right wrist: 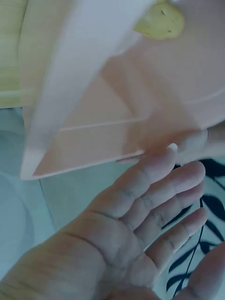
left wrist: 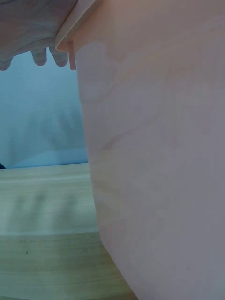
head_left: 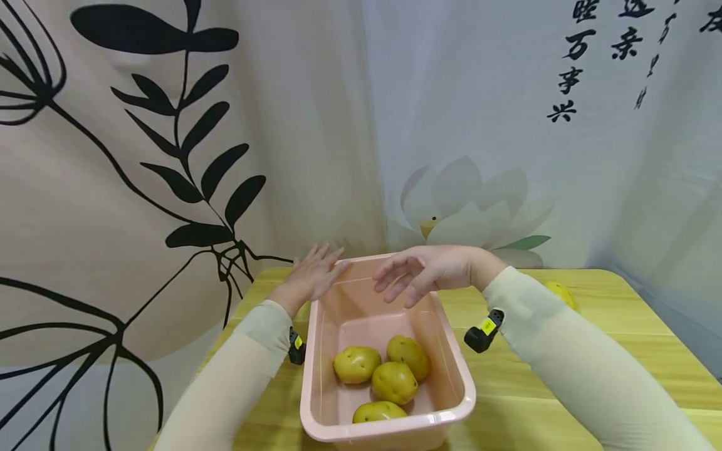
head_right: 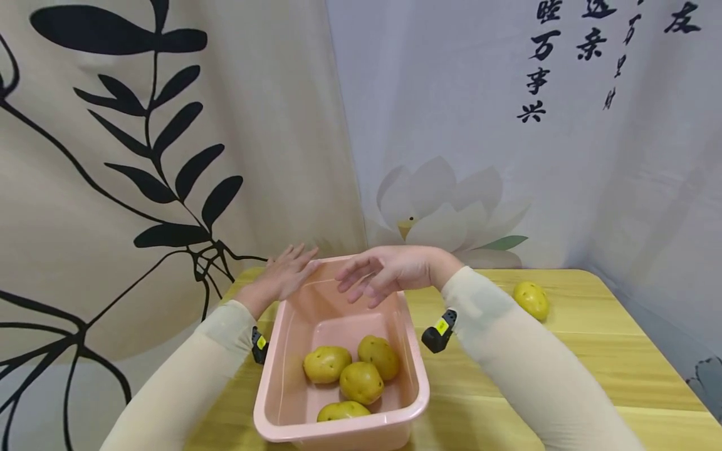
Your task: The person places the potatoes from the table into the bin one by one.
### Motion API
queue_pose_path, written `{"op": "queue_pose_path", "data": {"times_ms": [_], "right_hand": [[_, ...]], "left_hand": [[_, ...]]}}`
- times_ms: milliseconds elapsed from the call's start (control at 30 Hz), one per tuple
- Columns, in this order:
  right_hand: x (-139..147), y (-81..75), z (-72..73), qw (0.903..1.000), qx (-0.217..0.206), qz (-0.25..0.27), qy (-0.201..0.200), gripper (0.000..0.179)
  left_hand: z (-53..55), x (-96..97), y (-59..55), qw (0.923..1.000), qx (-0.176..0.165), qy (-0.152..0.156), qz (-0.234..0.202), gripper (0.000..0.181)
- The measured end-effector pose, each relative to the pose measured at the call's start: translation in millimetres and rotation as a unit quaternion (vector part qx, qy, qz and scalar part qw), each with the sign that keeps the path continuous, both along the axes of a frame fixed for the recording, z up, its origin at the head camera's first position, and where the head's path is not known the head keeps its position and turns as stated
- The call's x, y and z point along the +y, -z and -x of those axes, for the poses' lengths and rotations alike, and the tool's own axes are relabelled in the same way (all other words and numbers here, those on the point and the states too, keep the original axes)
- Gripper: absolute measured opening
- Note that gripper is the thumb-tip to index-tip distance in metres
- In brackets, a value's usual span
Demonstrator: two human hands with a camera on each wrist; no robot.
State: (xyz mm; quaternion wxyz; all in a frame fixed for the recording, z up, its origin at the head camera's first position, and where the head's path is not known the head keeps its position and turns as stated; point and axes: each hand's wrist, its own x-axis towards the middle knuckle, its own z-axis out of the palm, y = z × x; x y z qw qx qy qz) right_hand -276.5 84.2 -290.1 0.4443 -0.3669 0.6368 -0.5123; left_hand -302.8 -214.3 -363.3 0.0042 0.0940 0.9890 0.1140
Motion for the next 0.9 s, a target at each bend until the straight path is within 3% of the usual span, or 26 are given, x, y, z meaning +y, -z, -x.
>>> {"op": "queue_pose_path", "data": {"times_ms": [333,600,900], "right_hand": [[52,3.3,-8.8,0.9953,0.036,0.09,-0.011,0.053],[95,10.2,-15.6,0.9897,0.052,0.132,-0.017,0.051],[127,18.1,-28.2,0.9749,0.096,0.198,-0.032,0.052]], "left_hand": [[0.2,-0.1,-0.3,1.0,0.003,0.001,0.004,0.068],[-2.0,1.3,1.1,1.0,0.002,-0.006,0.0,0.067],[-3.3,2.0,0.8,0.9999,0.01,0.008,0.004,0.068]]}}
